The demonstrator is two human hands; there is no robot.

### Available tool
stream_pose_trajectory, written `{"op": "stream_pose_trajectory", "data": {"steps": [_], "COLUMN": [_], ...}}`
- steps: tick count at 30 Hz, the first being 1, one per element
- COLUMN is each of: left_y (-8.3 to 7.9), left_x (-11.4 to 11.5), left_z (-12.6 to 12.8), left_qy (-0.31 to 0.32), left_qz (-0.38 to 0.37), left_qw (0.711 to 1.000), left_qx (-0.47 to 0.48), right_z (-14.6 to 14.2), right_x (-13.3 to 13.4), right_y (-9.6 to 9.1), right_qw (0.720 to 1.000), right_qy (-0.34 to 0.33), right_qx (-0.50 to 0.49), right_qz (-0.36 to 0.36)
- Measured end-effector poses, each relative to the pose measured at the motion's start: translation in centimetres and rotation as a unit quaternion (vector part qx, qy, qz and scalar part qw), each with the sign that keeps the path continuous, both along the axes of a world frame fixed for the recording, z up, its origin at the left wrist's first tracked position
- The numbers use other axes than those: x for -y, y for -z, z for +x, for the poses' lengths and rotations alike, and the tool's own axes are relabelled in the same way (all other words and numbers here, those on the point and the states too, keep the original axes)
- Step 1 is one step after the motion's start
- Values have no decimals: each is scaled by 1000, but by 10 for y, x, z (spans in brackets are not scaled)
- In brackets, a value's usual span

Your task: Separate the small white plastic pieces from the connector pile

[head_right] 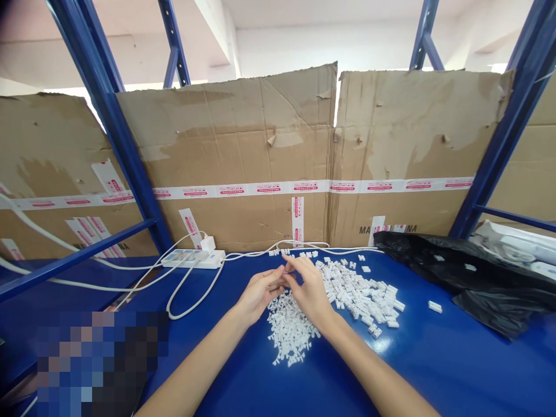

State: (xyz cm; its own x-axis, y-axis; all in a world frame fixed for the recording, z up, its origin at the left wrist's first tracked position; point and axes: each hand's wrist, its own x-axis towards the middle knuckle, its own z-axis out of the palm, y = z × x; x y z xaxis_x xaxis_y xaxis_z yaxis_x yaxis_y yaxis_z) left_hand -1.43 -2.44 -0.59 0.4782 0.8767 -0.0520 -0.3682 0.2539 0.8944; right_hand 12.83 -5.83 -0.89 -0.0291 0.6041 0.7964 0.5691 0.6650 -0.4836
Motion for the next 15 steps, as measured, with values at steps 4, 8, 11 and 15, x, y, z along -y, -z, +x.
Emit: {"op": "stream_pose_trajectory", "data": {"steps": [4,8,11,15], "left_y": [-3,-11,-14,-14], "left_x": [-3,-7,-8,-8], "left_z": [-7,-19,-24,-24], "left_qy": [26,87,107,97], "left_qz": [14,42,50,45], "left_qw": [997,986,981,982], "left_qx": [-66,-135,-156,-159], "right_z": [7,17,21,20], "right_x": [-2,1,6,7], "right_y": [0,-9,-17,-16], "right_qw": [998,983,979,987], "right_qy": [-50,-121,-121,-74], "right_qx": [16,45,50,89], "right_qz": [-35,-127,-159,-110]}}
